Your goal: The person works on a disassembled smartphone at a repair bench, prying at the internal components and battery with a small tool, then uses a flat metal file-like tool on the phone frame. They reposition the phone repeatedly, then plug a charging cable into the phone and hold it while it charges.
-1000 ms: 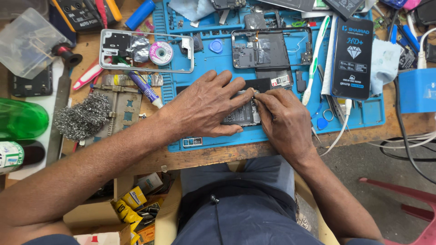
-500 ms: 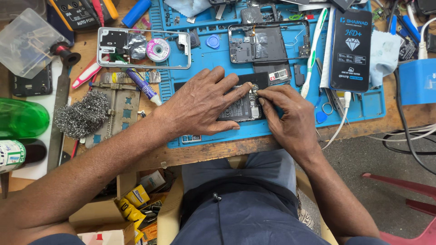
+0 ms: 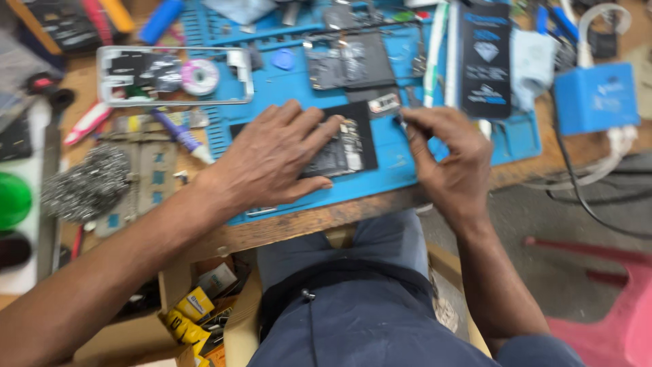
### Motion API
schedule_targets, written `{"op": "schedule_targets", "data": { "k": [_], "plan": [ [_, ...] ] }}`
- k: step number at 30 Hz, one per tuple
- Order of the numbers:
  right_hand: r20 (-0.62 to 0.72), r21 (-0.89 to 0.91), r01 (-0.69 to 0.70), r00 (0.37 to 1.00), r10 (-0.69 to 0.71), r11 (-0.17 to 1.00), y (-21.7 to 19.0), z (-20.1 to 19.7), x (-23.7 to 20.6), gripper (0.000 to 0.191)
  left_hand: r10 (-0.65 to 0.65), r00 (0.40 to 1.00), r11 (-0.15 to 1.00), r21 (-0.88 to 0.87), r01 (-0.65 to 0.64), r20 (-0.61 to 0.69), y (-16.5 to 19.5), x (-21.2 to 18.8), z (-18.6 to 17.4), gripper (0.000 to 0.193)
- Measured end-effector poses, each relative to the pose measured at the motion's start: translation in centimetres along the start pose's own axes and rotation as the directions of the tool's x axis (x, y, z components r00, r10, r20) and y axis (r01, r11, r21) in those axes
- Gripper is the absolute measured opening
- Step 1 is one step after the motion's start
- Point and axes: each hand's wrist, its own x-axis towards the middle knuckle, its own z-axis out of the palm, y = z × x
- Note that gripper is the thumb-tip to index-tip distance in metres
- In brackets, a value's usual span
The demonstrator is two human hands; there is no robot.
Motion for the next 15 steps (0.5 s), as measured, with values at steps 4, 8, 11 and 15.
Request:
{"op": "schedule_targets", "data": {
  "k": [4, 8, 11, 15],
  "plan": [
    [-0.041, -0.117, -0.108, 0.994, 0.104, 0.987, 1.9, -4.2, -1.0, 0.019, -0.023, 1.000, 1.000, 0.018, 0.023, 0.014, 1.3, 0.3, -0.2, 0.085],
    [0.108, -0.240, -0.072, 0.989, 0.100, 0.968, 2.4, -6.7, -2.2, 0.021, -0.032, 0.999, 0.999, 0.042, 0.032, 0.001, 2.4, 0.3, -0.5, 0.082],
    [0.198, -0.315, -0.040, 0.974, 0.107, 0.948, 2.4, -7.2, -2.7, 0.021, -0.033, 0.999, 0.998, 0.055, 0.035, -0.036, 3.1, 0.4, -0.8, 0.081],
    [0.108, -0.315, -0.033, 0.992, 0.070, 0.948, 2.9, -8.3, -2.8, 0.021, -0.080, 0.997, 0.996, 0.030, 0.080, -0.009, 4.1, 0.0, -1.5, 0.080]
  ]
}}
